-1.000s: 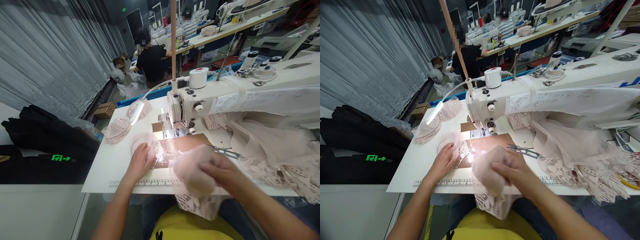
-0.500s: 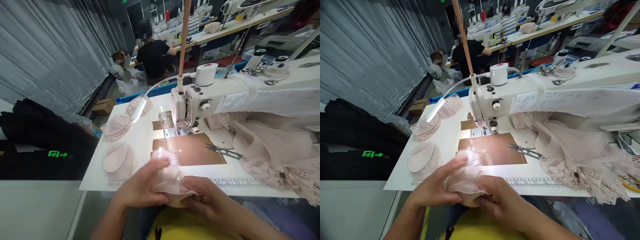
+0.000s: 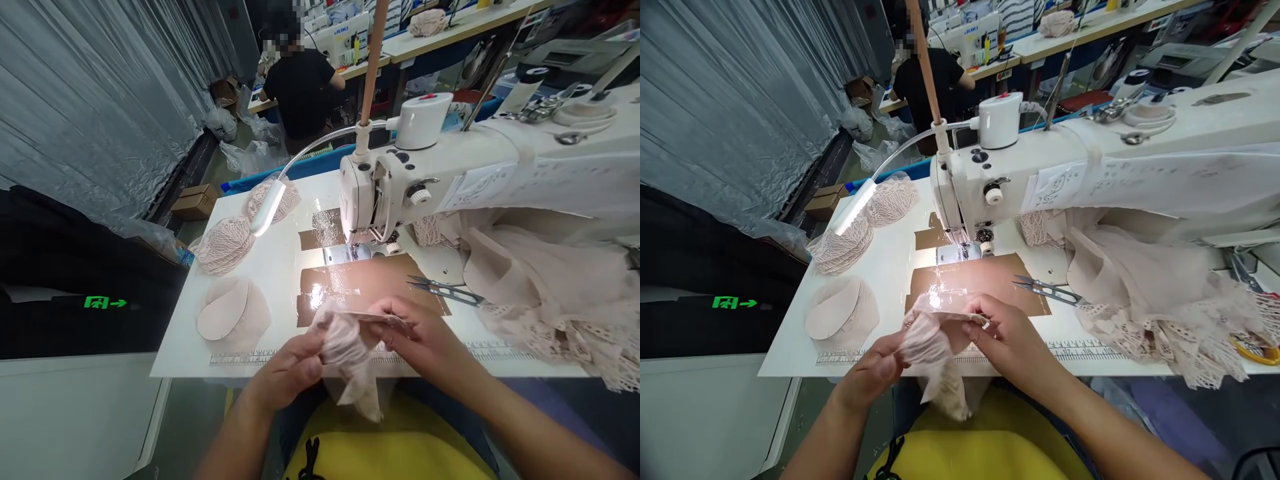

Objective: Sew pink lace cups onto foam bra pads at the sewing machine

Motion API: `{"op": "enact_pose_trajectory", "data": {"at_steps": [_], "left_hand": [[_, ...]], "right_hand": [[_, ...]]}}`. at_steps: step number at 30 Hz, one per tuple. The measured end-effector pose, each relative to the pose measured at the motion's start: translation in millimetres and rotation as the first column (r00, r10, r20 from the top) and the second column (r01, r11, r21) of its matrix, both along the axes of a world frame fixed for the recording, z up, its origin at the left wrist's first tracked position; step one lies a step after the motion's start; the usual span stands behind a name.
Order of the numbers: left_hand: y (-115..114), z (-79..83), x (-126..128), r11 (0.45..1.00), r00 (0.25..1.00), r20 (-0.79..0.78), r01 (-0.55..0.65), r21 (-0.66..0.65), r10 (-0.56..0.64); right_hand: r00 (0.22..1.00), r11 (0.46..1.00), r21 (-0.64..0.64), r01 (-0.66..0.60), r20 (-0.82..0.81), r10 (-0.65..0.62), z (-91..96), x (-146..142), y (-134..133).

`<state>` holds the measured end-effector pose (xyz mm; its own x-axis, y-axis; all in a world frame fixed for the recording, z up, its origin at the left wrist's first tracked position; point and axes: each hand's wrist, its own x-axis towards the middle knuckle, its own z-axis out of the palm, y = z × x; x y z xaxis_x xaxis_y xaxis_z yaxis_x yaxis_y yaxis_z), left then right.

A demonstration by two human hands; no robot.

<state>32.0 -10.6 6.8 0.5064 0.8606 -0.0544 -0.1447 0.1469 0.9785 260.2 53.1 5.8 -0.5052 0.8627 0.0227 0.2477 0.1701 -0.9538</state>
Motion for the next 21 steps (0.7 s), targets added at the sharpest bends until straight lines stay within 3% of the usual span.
{"op": "enact_pose_trajectory", "data": {"at_steps": [2,5,7,9,11,13,15,16,21], "left_hand": [[-0.7,3.1,6.2,0.993,0.984,0.145,0.111,-0.049,-0.103],[1.1,4.9,3.9,0.979,0.963,0.207,0.193,-0.070,-0.175],[4.0,2.3,-1.9,0.997,0.987,0.145,0.072,-0.038,-0.066],[7.5,-2.9,-7.2,0.985,0.986,-0.007,-0.169,0.042,0.169],[10.6,-8.9,-9.2,0.954,0.947,-0.122,-0.291,0.067,0.298],[11.7,-14.0,-7.6,0.982,0.975,-0.127,-0.186,-0.042,0.180],[10.5,-17.7,-4.2,0.987,0.998,-0.065,-0.035,-0.155,0.025],[9.2,-19.1,-2.6,0.985,0.998,-0.062,-0.017,-0.174,0.006],[2.9,-25.4,-1.6,0.970,0.960,-0.186,-0.229,-0.081,0.211]], "right_hand": [[0.990,0.976,-0.196,-0.093,-0.126,0.069,-4.8,-7.0,1.3],[0.943,0.878,-0.406,-0.255,-0.305,0.134,-10.5,-10.6,1.3],[0.915,0.806,-0.486,-0.338,-0.371,0.160,-12.6,-11.1,0.7],[0.885,0.771,-0.496,-0.400,-0.426,0.186,-12.8,-11.5,0.6],[0.857,0.775,-0.456,-0.438,-0.473,0.206,-11.6,-11.8,1.4],[0.851,0.815,-0.405,-0.415,-0.491,0.190,-10.8,-10.9,2.9],[0.877,0.877,-0.369,-0.307,-0.467,0.111,-12.3,-8.6,4.5],[0.888,0.901,-0.360,-0.241,-0.457,0.055,-14.0,-7.1,5.1],[0.864,0.947,-0.320,-0.007,-0.479,-0.155,-23.6,-4.2,6.3]]}}
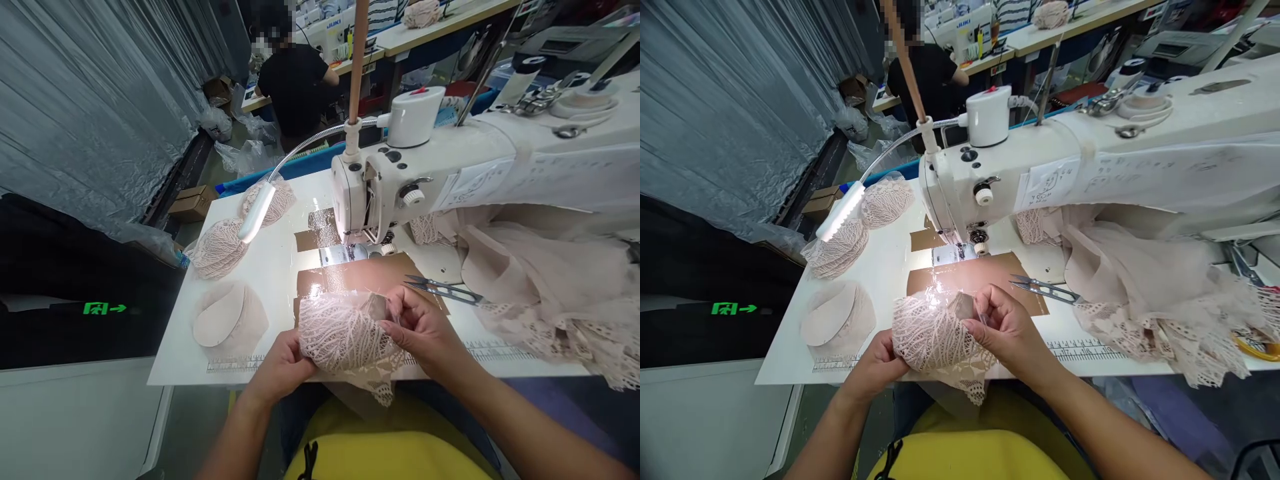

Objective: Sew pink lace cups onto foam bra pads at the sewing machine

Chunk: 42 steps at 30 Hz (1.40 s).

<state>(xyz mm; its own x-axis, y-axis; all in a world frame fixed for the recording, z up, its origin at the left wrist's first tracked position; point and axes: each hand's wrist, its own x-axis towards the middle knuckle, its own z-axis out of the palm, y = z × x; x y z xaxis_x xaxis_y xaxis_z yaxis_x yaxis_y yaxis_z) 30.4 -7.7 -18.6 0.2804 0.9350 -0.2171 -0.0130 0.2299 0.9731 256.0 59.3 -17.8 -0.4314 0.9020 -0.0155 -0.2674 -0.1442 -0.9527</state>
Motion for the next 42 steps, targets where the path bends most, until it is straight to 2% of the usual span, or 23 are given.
{"op": "enact_pose_trajectory", "data": {"at_steps": [3,5,8,12,15,17,19,22,24,27,28,30,32,33,35,36,37,39,42], "left_hand": [[-2.7,-5.0,0.9,0.997,0.989,0.130,-0.067,-0.032,0.071],[-4.3,-7.3,4.6,0.992,0.962,0.241,-0.114,-0.056,0.124],[-5.3,-7.4,13.8,0.972,0.924,0.300,-0.228,-0.060,0.236],[-3.2,-4.5,25.4,0.920,0.858,0.332,-0.372,-0.123,0.391],[0.8,-4.1,30.2,0.873,0.778,0.396,-0.441,-0.209,0.488],[3.1,-4.6,33.0,0.853,0.716,0.465,-0.428,-0.299,0.522],[3.3,-4.4,37.8,0.857,0.677,0.529,-0.356,-0.372,0.511],[-0.8,-2.4,51.5,0.901,0.704,0.581,-0.209,-0.380,0.408],[-5.2,-1.7,60.9,0.911,0.762,0.537,-0.167,-0.376,0.361],[-14.0,-4.3,60.7,0.918,0.847,0.405,-0.210,-0.338,0.343],[-17.6,-5.3,54.8,0.933,0.875,0.375,-0.197,-0.300,0.305],[-24.7,-4.6,35.6,0.977,0.932,0.343,-0.046,-0.208,0.117],[-28.5,2.8,13.2,0.981,0.940,0.316,0.168,-0.094,-0.130],[-28.2,9.2,3.7,0.987,0.953,0.260,0.162,-0.008,-0.155],[-22.7,24.8,-8.2,0.983,0.996,0.088,-0.039,0.178,0.024],[-18.0,32.2,-10.2,0.956,0.994,-0.002,-0.109,0.271,0.114],[-12.7,38.2,-10.0,0.941,0.982,-0.099,-0.122,0.315,0.160],[-2.9,44.1,-5.1,0.960,0.969,-0.230,-0.025,0.278,0.093],[4.4,39.1,5.3,0.984,0.970,-0.240,0.087,0.153,-0.048]], "right_hand": [[0.990,0.988,0.087,0.124,0.054,-0.129,1.2,-3.9,0.4],[0.979,0.981,0.118,0.154,0.113,-0.168,3.2,-6.0,1.1],[0.969,0.988,0.134,0.082,0.223,-0.111,2.8,-5.4,1.9],[0.977,0.996,0.076,-0.056,0.209,0.039,-1.4,-0.5,0.7],[0.955,0.992,0.104,-0.074,0.293,0.040,1.3,0.6,-1.8],[0.947,0.993,0.119,-0.025,0.320,-0.015,4.7,-1.2,-3.4],[0.962,0.994,0.103,0.040,0.266,-0.066,6.7,-4.9,-4.6],[0.980,0.995,0.065,0.077,0.178,-0.087,5.1,-13.3,-5.3],[0.989,0.998,-0.008,0.067,0.131,-0.066,2.4,-18.3,-4.3],[0.993,0.978,-0.173,0.118,-0.004,-0.121,0.2,-19.6,1.6],[0.984,0.963,-0.218,0.157,-0.047,-0.171,0.8,-17.7,4.6],[0.963,0.939,-0.257,0.227,-0.085,-0.256,4.3,-11.7,10.2],[0.977,0.960,-0.201,0.193,-0.052,-0.207,10.8,-5.7,13.2],[0.993,0.983,-0.138,0.118,-0.008,-0.120,15.0,-3.8,13.0],[0.986,0.995,0.015,-0.100,0.133,0.097,23.8,-3.8,9.3],[0.959,0.974,0.083,-0.213,0.209,0.192,27.9,-5.6,6.2],[0.926,0.942,0.139,-0.305,0.274,0.260,31.5,-7.9,2.7],[0.874,0.884,0.210,-0.417,0.361,0.326,35.9,-13.1,-3.7],[0.851,0.861,0.282,-0.424,0.450,0.271,35.5,-17.7,-8.5]]}}
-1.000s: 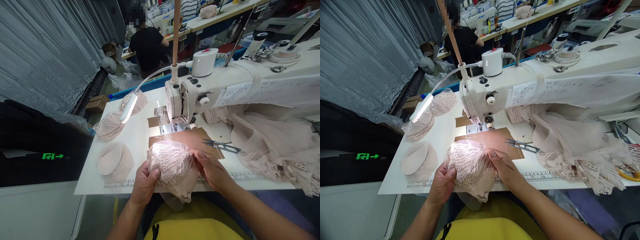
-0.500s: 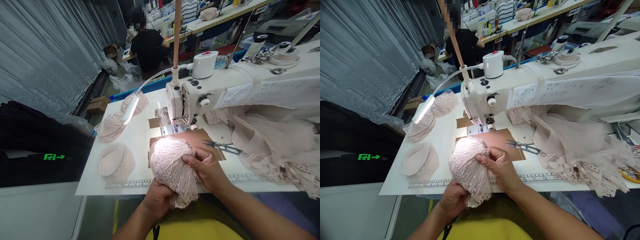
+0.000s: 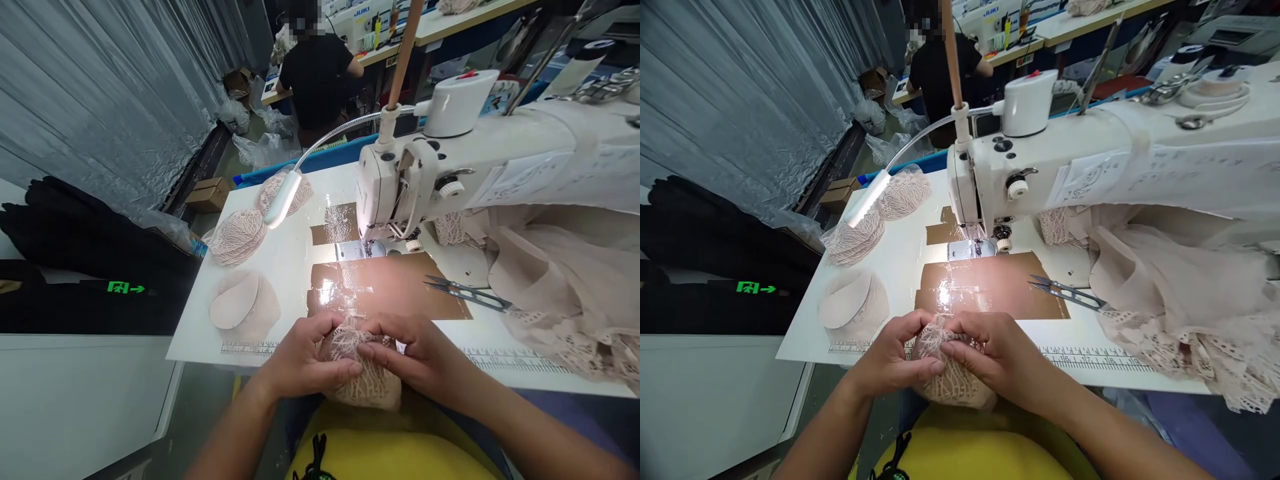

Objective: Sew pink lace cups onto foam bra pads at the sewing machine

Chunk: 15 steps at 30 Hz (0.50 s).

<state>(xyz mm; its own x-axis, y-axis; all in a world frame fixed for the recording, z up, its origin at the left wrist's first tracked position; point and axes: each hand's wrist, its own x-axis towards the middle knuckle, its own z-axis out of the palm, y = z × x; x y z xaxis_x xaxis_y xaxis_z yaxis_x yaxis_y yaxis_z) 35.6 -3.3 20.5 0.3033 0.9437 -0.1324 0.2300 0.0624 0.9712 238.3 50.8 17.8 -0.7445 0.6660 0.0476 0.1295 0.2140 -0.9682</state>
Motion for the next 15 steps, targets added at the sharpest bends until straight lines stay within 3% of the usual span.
{"op": "enact_pose_trajectory", "data": {"at_steps": [4,8,15], "left_hand": [[-1.2,-9.7,7.3,1.000,0.999,0.041,-0.009,-0.026,0.010],[0.0,-6.5,6.5,1.000,0.999,0.038,0.000,-0.012,0.001],[8.9,-2.5,5.7,0.998,0.998,-0.004,-0.063,0.031,0.064]], "right_hand": [[0.988,0.981,0.122,0.151,-0.015,-0.151,-4.7,-1.7,1.4],[0.963,0.955,0.126,0.268,-0.019,-0.268,-5.8,-3.9,3.8],[0.949,0.945,0.118,0.305,0.041,-0.311,-7.2,-6.1,4.1]]}}
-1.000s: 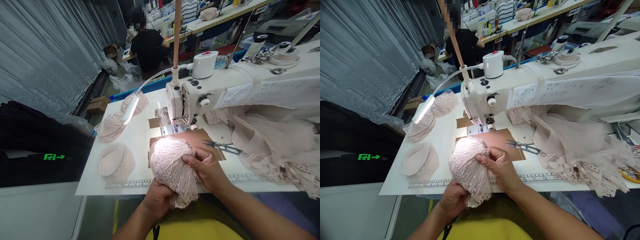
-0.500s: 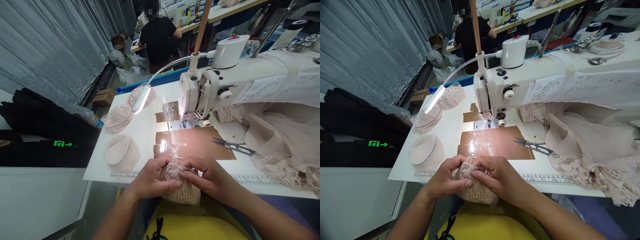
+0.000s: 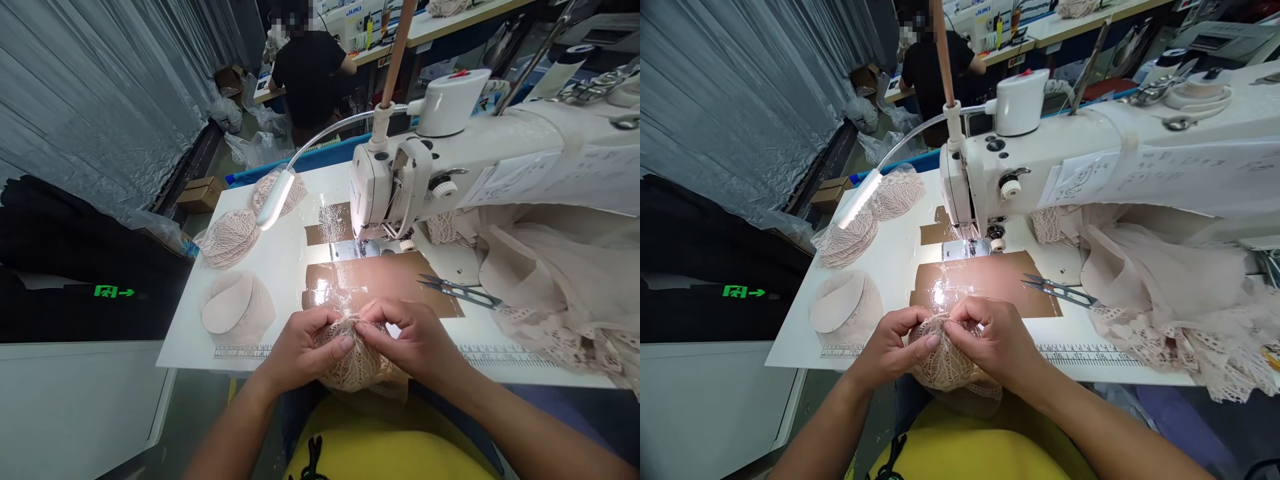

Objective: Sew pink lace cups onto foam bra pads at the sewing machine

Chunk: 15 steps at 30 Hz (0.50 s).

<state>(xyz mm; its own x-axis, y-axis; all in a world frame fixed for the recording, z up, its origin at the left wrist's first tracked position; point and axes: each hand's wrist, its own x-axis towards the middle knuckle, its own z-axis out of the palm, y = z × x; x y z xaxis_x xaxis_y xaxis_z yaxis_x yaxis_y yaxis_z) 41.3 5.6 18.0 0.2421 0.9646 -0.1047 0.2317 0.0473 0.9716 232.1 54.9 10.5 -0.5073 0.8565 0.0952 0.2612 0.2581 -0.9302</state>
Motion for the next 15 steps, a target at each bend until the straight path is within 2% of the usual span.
{"op": "enact_pose_trajectory", "data": {"at_steps": [4,8,11,15], "left_hand": [[4.6,-3.8,3.5,1.000,1.000,-0.019,-0.019,-0.006,0.019],[10.1,-2.9,6.0,1.000,1.000,-0.024,-0.007,0.007,0.007],[14.5,-3.4,4.3,0.997,0.996,0.087,0.039,-0.065,-0.033],[18.9,-10.8,-0.2,0.969,0.957,0.274,0.153,-0.191,-0.097]], "right_hand": [[1.000,1.000,-0.002,0.010,0.023,-0.010,-2.4,0.1,2.7],[1.000,0.995,-0.097,-0.025,0.011,0.026,-1.9,2.3,8.8],[0.997,0.986,-0.147,-0.079,-0.001,0.080,-0.2,5.1,12.1],[0.996,0.974,-0.208,-0.087,-0.038,0.080,0.9,8.7,14.6]]}}
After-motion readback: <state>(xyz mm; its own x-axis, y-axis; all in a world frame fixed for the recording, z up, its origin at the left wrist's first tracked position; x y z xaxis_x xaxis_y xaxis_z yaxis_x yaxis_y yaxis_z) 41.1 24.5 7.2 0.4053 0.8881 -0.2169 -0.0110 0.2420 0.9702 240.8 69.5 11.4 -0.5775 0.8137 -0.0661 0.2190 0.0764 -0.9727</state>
